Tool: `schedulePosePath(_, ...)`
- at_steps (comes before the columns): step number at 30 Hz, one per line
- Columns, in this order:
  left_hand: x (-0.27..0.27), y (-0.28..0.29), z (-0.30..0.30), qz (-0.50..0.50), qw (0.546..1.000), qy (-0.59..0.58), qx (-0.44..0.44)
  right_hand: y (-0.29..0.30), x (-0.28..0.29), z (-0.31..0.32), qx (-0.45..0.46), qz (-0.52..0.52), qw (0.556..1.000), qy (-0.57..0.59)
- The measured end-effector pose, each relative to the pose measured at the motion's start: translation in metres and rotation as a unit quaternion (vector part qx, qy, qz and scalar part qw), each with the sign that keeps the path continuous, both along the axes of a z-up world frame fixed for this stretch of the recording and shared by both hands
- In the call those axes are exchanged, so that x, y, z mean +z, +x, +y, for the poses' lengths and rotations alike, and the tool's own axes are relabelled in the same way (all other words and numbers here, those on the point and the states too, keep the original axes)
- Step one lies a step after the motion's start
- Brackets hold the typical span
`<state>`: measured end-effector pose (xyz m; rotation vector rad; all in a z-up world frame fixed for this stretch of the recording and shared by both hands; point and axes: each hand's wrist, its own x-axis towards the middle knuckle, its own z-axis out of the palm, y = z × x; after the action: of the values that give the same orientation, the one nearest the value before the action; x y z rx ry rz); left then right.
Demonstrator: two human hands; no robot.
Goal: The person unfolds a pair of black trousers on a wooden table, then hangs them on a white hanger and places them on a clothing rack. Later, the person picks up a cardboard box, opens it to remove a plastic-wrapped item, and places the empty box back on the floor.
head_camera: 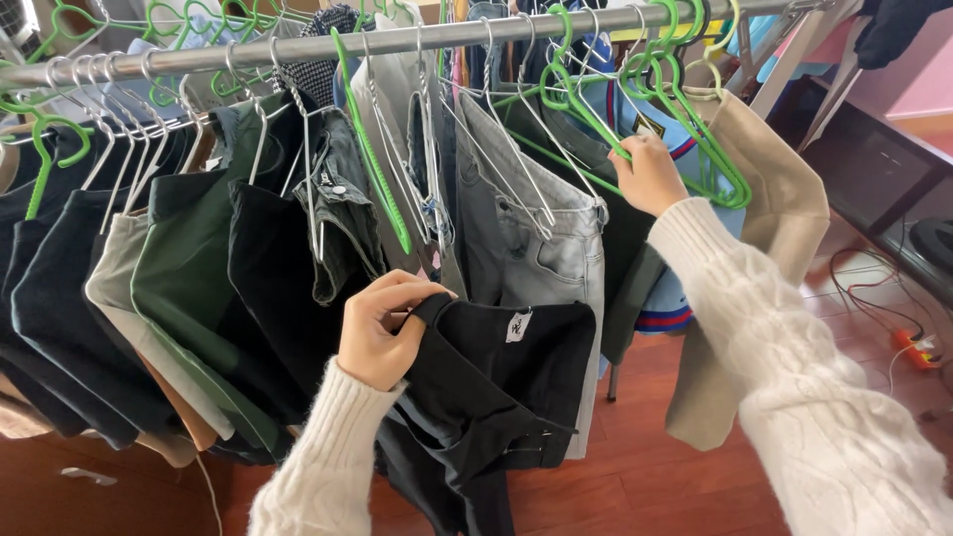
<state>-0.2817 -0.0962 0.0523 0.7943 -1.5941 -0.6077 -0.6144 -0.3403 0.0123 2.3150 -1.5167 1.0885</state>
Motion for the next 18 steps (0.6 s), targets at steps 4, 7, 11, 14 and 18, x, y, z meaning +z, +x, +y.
schedulePosePath(4, -0.003, 0.005, 0.001, 0.002, 1.000, -0.002, -0.003, 0.000, 0.004, 0.014, 0.022, -0.006, 0.998, -0.066)
schedulePosePath(7, -0.003, 0.008, 0.002, 0.007, 1.000, -0.005, -0.004, -0.027, -0.009, -0.008, -0.040, -0.017, 0.971, -0.233)
schedulePosePath(11, -0.001, 0.010, 0.005, -0.009, 1.000, -0.015, 0.009, -0.057, -0.021, -0.028, -0.194, 0.002, 0.975, -0.104)
schedulePosePath(14, -0.001, 0.012, 0.007, -0.014, 1.000, -0.019, 0.014, -0.058, -0.016, -0.025, -0.258, 0.077, 0.955, -0.126)
schedulePosePath(18, 0.000, 0.015, 0.009, -0.014, 0.999, -0.029, 0.032, -0.064, -0.016, -0.032, -0.266, 0.131, 0.945, -0.141)
